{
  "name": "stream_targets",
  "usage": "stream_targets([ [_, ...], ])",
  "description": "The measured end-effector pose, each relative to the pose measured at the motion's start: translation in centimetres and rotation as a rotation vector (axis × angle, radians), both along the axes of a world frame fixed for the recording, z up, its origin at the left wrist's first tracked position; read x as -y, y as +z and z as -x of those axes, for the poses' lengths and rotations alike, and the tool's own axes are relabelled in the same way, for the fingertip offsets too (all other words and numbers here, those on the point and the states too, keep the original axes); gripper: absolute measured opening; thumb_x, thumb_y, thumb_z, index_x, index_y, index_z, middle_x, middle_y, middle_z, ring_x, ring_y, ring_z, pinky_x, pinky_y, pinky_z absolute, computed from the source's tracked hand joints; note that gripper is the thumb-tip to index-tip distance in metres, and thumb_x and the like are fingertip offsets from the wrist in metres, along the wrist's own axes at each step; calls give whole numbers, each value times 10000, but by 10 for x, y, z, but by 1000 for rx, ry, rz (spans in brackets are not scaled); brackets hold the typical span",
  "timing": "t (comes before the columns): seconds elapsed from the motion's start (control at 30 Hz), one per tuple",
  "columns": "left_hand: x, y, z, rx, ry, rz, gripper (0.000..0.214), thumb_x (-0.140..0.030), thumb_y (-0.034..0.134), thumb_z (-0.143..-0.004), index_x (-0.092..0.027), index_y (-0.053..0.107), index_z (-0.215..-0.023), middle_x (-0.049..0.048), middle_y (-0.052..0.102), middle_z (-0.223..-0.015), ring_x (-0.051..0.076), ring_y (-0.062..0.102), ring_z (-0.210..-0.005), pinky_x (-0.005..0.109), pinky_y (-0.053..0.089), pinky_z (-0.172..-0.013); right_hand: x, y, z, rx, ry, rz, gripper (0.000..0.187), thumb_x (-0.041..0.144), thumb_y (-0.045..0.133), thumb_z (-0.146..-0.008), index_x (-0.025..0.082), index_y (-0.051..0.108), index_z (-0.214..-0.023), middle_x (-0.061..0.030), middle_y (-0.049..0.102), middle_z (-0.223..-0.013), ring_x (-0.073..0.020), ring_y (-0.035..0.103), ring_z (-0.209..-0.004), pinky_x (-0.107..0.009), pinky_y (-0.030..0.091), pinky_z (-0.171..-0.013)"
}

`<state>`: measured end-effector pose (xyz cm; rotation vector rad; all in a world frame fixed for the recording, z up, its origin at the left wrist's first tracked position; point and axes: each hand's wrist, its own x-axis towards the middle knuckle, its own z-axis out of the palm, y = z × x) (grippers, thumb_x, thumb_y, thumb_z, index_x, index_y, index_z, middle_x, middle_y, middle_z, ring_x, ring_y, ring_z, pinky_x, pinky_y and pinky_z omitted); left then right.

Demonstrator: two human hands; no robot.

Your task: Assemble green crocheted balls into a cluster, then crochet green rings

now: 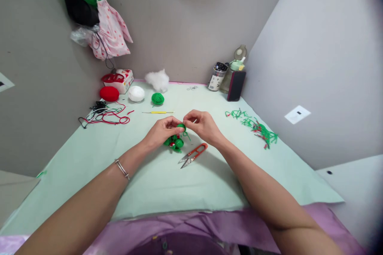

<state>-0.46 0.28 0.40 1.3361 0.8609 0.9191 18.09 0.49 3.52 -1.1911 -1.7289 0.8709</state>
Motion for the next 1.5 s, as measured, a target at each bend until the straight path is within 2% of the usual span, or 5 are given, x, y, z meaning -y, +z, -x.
stream_targets([
  [0.33, 5, 3, 0, 12, -144, 130, 337, -407, 723, -796, -223, 613, -1055, 34, 695, -967, 98, 579, -599, 250, 464, -598, -7, 4, -13, -527, 251, 552, 234, 338, 692, -751, 191, 517, -804, 84, 487, -521, -43, 304, -403, -200, 189, -425],
  [0.53, 11, 14, 4, 93, -295, 176, 233, -364, 721, -799, -230, 620, -960, 22, 681, -935, 84, 531, -573, 247, 490, -598, -29, -13, -27, -398, -1, 389, 235, 339, 643, -749, 204, 454, -712, 141, 222, -475, -45, 150, -416, -215, 149, -438],
  [0.87, -2, 15, 13, 117, -65, 183, 288, -362, 766, -763, -194, 761, -998, 88, 707, -1094, 180, 667, -825, 268, 533, -659, -35, -16, -60, 422, -196, 19, 123, 192, 585, -830, 194, 698, -877, -53, 699, -852, -149, 568, -680, -277, 386, -665],
  [1.07, -10, 12, 18, 191, 50, 190, 358, -282, 830, -712, -197, 761, -1053, 92, 725, -1175, 142, 672, -864, 278, 531, -813, -9, 1, -46, 680, 486, 265, 180, 257, 758, -706, 214, 712, -874, -14, 701, -838, -160, 604, -735, -251, 425, -654],
  [1.5, -17, 2, 26, 205, 52, -52, 574, -246, 798, -749, -239, 648, -1303, 112, 579, -1437, 255, 588, -1254, 377, 458, -1044, -5, 9, -41, 355, 677, 411, 107, 260, 623, -850, 166, 667, -871, -23, 685, -831, -128, 594, -729, -243, 456, -679],
])
